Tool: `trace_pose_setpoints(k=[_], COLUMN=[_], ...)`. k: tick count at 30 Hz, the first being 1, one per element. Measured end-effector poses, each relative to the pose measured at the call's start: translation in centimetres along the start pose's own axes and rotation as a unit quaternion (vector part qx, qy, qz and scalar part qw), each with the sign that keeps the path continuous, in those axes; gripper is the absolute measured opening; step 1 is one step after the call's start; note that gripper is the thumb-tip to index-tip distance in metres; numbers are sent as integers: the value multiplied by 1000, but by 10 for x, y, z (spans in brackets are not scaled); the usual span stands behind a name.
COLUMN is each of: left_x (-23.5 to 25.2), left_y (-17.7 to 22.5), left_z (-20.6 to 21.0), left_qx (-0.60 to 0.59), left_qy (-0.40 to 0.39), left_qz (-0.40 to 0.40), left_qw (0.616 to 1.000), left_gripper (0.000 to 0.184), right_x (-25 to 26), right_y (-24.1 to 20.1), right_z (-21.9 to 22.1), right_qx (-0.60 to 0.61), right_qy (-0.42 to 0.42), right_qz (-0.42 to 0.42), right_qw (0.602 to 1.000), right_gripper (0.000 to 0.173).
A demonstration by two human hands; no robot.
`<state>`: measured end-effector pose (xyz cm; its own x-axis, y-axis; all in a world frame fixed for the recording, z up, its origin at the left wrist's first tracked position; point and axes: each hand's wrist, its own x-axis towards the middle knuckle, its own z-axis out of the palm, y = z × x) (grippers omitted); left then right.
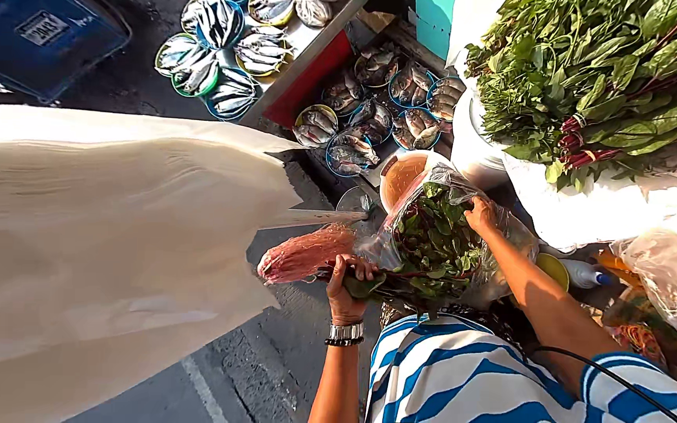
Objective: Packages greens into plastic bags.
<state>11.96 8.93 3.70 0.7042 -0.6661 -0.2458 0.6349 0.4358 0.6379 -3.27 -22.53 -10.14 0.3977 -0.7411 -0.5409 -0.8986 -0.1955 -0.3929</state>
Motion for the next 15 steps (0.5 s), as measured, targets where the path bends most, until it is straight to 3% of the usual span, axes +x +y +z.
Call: trace_pose_setpoints(k=[2,6,11,15], left_x=[3,12,21,22], left_y=[-5,-23,-47,-58], left_z=[-4,4,26,45], left_qx=[38,135,203,270], left_qy=[51,114,63,-5], left_qz=[-22,-56,-64,-67], left_qw=[998,983,975,961], left_gripper=[17,22,23,38], right_x=[-8,-39,-103,-145], right_y=[-4,-5,-12,-30], right_z=[-5,-15,-16,-16], right_qx=[-4,0,76,160], right_qy=[-4,-40,-10,28], right_qz=[-8,-64,-231,-342], right_qw=[1000,997,970,926], right_gripper=[36,28,23,20])
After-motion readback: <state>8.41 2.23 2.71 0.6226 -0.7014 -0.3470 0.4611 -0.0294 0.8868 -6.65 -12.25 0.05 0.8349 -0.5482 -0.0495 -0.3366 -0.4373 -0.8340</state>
